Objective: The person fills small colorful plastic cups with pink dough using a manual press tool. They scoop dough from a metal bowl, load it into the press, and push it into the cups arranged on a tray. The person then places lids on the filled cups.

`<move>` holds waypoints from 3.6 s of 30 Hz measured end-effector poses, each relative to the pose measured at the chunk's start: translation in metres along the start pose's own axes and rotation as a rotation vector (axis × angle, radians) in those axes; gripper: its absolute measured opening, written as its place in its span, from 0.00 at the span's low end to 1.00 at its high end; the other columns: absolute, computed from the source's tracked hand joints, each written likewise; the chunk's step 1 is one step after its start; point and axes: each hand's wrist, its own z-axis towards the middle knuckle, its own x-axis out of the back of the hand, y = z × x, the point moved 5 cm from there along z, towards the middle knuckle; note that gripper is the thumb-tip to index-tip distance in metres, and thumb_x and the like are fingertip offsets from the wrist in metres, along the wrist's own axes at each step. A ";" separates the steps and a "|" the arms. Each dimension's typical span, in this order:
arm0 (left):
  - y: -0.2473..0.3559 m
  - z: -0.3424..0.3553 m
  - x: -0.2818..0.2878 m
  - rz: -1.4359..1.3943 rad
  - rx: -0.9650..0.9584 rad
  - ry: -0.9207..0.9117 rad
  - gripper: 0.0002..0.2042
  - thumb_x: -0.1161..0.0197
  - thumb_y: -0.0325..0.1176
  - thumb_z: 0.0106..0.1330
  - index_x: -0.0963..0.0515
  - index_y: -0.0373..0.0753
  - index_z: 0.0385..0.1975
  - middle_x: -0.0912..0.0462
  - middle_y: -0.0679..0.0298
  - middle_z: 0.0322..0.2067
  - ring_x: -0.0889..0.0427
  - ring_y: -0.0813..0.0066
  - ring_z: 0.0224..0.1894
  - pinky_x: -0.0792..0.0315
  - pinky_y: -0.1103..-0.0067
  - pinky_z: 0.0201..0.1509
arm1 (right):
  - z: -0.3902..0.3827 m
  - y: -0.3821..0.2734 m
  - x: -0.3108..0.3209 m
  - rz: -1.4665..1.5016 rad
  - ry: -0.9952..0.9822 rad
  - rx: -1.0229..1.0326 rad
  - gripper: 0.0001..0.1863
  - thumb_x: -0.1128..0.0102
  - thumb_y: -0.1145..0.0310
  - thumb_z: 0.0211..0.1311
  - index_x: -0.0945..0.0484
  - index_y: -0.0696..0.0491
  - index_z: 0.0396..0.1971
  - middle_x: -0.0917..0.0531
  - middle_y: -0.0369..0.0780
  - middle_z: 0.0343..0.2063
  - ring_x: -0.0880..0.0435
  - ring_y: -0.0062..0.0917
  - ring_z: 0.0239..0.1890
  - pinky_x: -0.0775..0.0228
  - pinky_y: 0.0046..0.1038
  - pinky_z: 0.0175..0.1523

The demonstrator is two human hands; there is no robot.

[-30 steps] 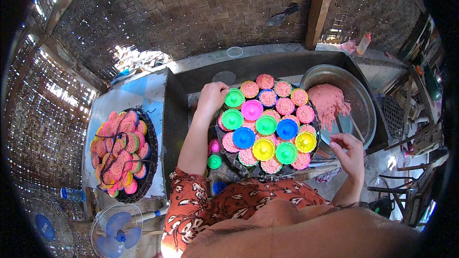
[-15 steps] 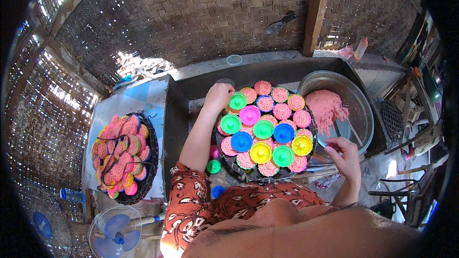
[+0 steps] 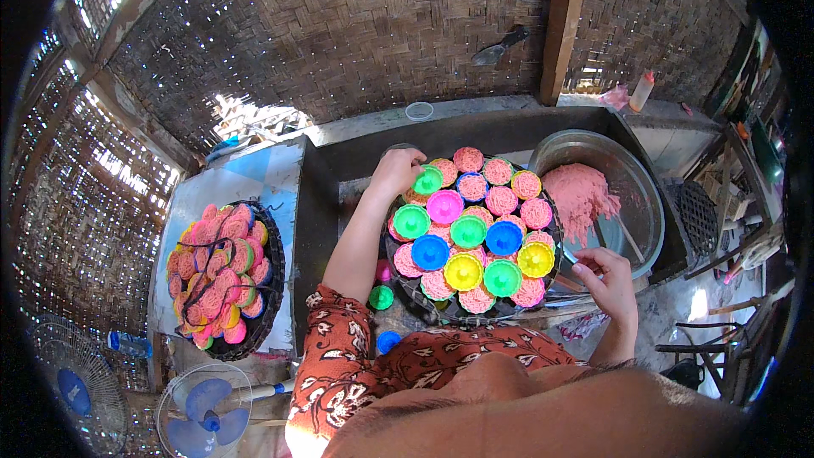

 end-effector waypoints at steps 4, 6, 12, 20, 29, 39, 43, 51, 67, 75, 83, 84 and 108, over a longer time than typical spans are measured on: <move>0.001 0.004 -0.005 -0.010 -0.007 -0.028 0.14 0.38 0.32 0.49 0.22 0.37 0.37 0.19 0.55 0.32 0.20 0.62 0.37 0.28 0.72 0.43 | -0.002 0.003 -0.001 -0.030 -0.013 0.000 0.12 0.38 0.70 0.48 0.22 0.61 0.32 0.21 0.43 0.24 0.21 0.25 0.26 0.30 0.24 0.32; 0.002 0.004 -0.005 -0.004 -0.001 -0.043 0.15 0.38 0.32 0.49 0.22 0.38 0.37 0.19 0.56 0.32 0.20 0.62 0.37 0.28 0.72 0.43 | -0.003 0.003 -0.001 -0.023 -0.004 -0.003 0.12 0.38 0.70 0.48 0.22 0.61 0.32 0.21 0.43 0.24 0.21 0.26 0.26 0.30 0.24 0.31; 0.002 0.002 -0.007 0.011 0.009 -0.058 0.16 0.38 0.31 0.49 0.23 0.38 0.40 0.19 0.55 0.33 0.21 0.61 0.38 0.28 0.71 0.44 | -0.003 0.005 -0.001 -0.033 -0.006 -0.002 0.12 0.38 0.70 0.48 0.23 0.61 0.32 0.21 0.43 0.24 0.20 0.26 0.26 0.30 0.23 0.31; 0.000 0.004 -0.007 -0.006 0.000 -0.072 0.16 0.38 0.29 0.49 0.23 0.37 0.40 0.19 0.55 0.34 0.21 0.61 0.39 0.28 0.71 0.45 | -0.004 0.003 -0.003 -0.018 -0.009 -0.002 0.11 0.38 0.71 0.48 0.22 0.60 0.32 0.21 0.43 0.24 0.21 0.25 0.26 0.30 0.23 0.31; 0.003 0.005 -0.007 0.053 -0.032 -0.085 0.17 0.37 0.34 0.49 0.23 0.37 0.40 0.20 0.54 0.35 0.21 0.61 0.40 0.29 0.71 0.46 | -0.006 0.006 -0.003 -0.008 -0.008 -0.024 0.12 0.38 0.71 0.48 0.23 0.61 0.33 0.21 0.43 0.25 0.21 0.25 0.26 0.30 0.23 0.31; 0.019 -0.024 0.022 -0.001 -0.059 0.183 0.18 0.37 0.34 0.52 0.24 0.38 0.43 0.20 0.53 0.37 0.20 0.63 0.39 0.28 0.73 0.43 | -0.026 0.030 0.015 -0.220 -0.261 -0.078 0.13 0.37 0.67 0.47 0.22 0.59 0.30 0.21 0.46 0.24 0.21 0.34 0.25 0.30 0.29 0.32; 0.031 -0.081 0.055 -0.214 0.071 0.463 0.14 0.37 0.31 0.53 0.23 0.38 0.40 0.21 0.58 0.37 0.21 0.71 0.36 0.27 0.77 0.40 | -0.050 0.064 -0.007 -0.460 -0.520 -0.135 0.17 0.36 0.65 0.44 0.22 0.57 0.34 0.21 0.47 0.27 0.21 0.39 0.31 0.30 0.34 0.38; 0.005 -0.115 0.052 -0.316 0.140 0.618 0.12 0.37 0.32 0.54 0.22 0.38 0.38 0.19 0.62 0.29 0.22 0.78 0.30 0.28 0.81 0.37 | -0.072 0.135 -0.079 -0.651 -0.465 -0.178 0.29 0.34 0.64 0.42 0.29 0.54 0.48 0.28 0.46 0.45 0.29 0.38 0.50 0.34 0.35 0.52; -0.024 -0.017 -0.007 0.037 0.314 0.132 0.22 0.40 0.56 0.50 0.18 0.41 0.26 0.19 0.55 0.29 0.20 0.58 0.36 0.27 0.69 0.43 | -0.101 0.143 -0.059 -0.642 -0.429 -0.117 0.28 0.36 0.60 0.46 0.29 0.55 0.49 0.27 0.50 0.45 0.28 0.43 0.48 0.35 0.37 0.53; -0.017 -0.018 -0.005 0.048 0.302 0.153 0.09 0.36 0.40 0.44 0.17 0.47 0.25 0.18 0.58 0.29 0.19 0.63 0.34 0.26 0.71 0.42 | -0.099 0.145 -0.057 -0.668 -0.437 -0.135 0.26 0.37 0.59 0.47 0.28 0.56 0.47 0.26 0.50 0.44 0.25 0.43 0.44 0.33 0.38 0.50; -0.031 -0.026 0.004 0.104 0.322 0.115 0.09 0.36 0.40 0.44 0.17 0.50 0.26 0.18 0.62 0.31 0.20 0.64 0.37 0.26 0.71 0.43 | -0.086 0.134 -0.066 -0.649 -0.500 -0.125 0.27 0.36 0.62 0.45 0.28 0.56 0.47 0.26 0.49 0.44 0.26 0.42 0.46 0.33 0.37 0.50; -0.033 -0.025 0.003 0.134 0.319 0.091 0.09 0.36 0.40 0.44 0.17 0.50 0.26 0.18 0.62 0.32 0.20 0.64 0.37 0.26 0.71 0.44 | -0.084 0.135 -0.066 -0.644 -0.494 -0.113 0.27 0.36 0.62 0.45 0.28 0.56 0.47 0.25 0.49 0.43 0.26 0.41 0.46 0.33 0.36 0.51; -0.039 -0.034 0.005 0.108 0.233 0.060 0.13 0.37 0.43 0.49 0.18 0.43 0.30 0.18 0.57 0.30 0.20 0.62 0.35 0.28 0.72 0.43 | -0.076 0.133 -0.071 -0.651 -0.543 -0.136 0.29 0.35 0.61 0.45 0.29 0.53 0.49 0.26 0.48 0.44 0.25 0.41 0.45 0.32 0.37 0.49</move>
